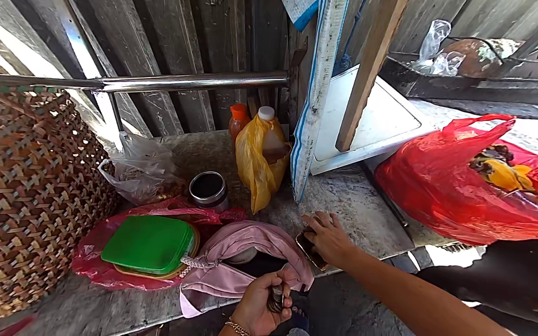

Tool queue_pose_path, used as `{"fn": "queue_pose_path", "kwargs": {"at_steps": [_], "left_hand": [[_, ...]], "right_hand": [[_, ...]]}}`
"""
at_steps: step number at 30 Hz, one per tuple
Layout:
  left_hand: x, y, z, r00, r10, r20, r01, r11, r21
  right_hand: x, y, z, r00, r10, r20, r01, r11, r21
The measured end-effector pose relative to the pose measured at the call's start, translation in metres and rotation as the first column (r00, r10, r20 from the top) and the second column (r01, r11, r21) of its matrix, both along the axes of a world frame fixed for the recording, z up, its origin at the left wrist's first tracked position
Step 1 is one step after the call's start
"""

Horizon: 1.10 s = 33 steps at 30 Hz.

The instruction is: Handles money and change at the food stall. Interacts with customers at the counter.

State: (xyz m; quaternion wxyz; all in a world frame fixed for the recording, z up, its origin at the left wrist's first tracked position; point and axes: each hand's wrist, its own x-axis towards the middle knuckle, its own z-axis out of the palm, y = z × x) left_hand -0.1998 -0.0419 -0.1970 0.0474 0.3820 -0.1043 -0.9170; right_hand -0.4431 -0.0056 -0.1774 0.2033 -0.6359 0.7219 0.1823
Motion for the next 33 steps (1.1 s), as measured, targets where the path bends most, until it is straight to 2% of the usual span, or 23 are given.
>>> {"fn": "queue_pose_path", "kwargs": {"at_steps": [4, 9, 14, 19, 24, 28, 33], "left_hand": [[-0.007, 0.002, -0.001, 0.999, -0.032, -0.021, 0.032, 0.999, -0.014], [-0.007, 0.003, -0.004, 1.000, -0.030, -0.007, 0.030, 0.999, -0.032], [-0.003, 0.005, -0.008, 1.000, 0.000, 0.027, 0.000, 1.000, -0.030], [0.002, 0.003, -0.005, 0.999, 0.034, 0.016, -0.033, 0.998, -0.057], [0.005, 0.001, -0.001, 0.997, 0.067, -0.028, -0.067, 0.997, -0.029], [0.002, -0.001, 0.002, 0.994, 0.099, -0.048, -0.100, 0.995, -0.025], [-0.007, -0.003, 0.001, 0.998, 0.066, 0.007, -0.065, 0.997, -0.050]], "right_hand": [[0.003, -0.016, 0.010, 0.999, -0.042, 0.001, 0.042, 0.995, 0.094], [-0.003, -0.020, 0.015, 0.997, 0.076, 0.010, -0.077, 0.989, 0.127], [-0.002, -0.026, 0.016, 0.993, 0.113, -0.027, -0.105, 0.969, 0.226], [0.011, -0.032, 0.008, 0.982, 0.175, -0.076, -0.162, 0.975, 0.153], [0.012, -0.038, 0.005, 0.971, 0.227, -0.079, -0.212, 0.965, 0.156], [0.007, -0.037, 0.016, 0.984, 0.173, -0.032, -0.165, 0.971, 0.174], [0.002, -0.028, 0.013, 0.987, 0.157, -0.021, -0.155, 0.985, 0.076]]}}
